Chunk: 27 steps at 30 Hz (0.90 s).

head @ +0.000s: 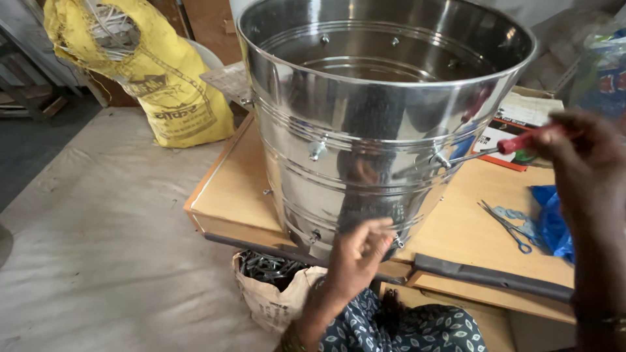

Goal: The person uses a red-handled screwdriver to tighten screws on the side of a large stainless steel bucket. They rotate the bucket to access different screws and occasionally lift it to inspect the interior.

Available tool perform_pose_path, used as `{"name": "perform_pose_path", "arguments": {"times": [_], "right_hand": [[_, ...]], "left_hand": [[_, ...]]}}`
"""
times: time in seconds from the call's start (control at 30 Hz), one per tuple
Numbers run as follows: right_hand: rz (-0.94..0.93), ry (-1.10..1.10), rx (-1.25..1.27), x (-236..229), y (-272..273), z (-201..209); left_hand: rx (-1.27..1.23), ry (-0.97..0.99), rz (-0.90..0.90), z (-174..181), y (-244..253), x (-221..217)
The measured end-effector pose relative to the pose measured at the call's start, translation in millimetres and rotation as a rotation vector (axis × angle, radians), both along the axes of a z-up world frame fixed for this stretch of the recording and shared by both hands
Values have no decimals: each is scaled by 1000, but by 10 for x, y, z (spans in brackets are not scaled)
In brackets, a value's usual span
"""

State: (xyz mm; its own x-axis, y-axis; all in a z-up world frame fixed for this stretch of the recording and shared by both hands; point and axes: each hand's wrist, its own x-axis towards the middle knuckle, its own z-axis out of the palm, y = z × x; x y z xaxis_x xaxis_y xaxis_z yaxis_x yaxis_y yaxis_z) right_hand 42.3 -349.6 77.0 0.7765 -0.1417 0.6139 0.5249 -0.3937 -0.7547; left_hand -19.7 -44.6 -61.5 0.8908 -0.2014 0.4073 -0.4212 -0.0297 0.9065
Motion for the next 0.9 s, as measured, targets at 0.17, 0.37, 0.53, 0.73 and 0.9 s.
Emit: {"name": "perform_pose_path", "arguments": {"times": [0.17,0.37,0.53,0.73,0.9], "right_hand": [[39,254,299,-4,-116,-997],[152,527,427,-265,508,-1650],[129,468,65,-513,859,-1601],[26,417,-319,-731,987,-1052],[-188,-80,-953,-904,1182,-497]], "left_hand": [[-47,102,-128,-567,-370,-41],[-190,104,-62,-587,-625,9],[-326,159,-57,-503,-618,-71],[-537,336,-101,-404,-540,-107],[-527,129,-14,-228,-309,-127]]}}
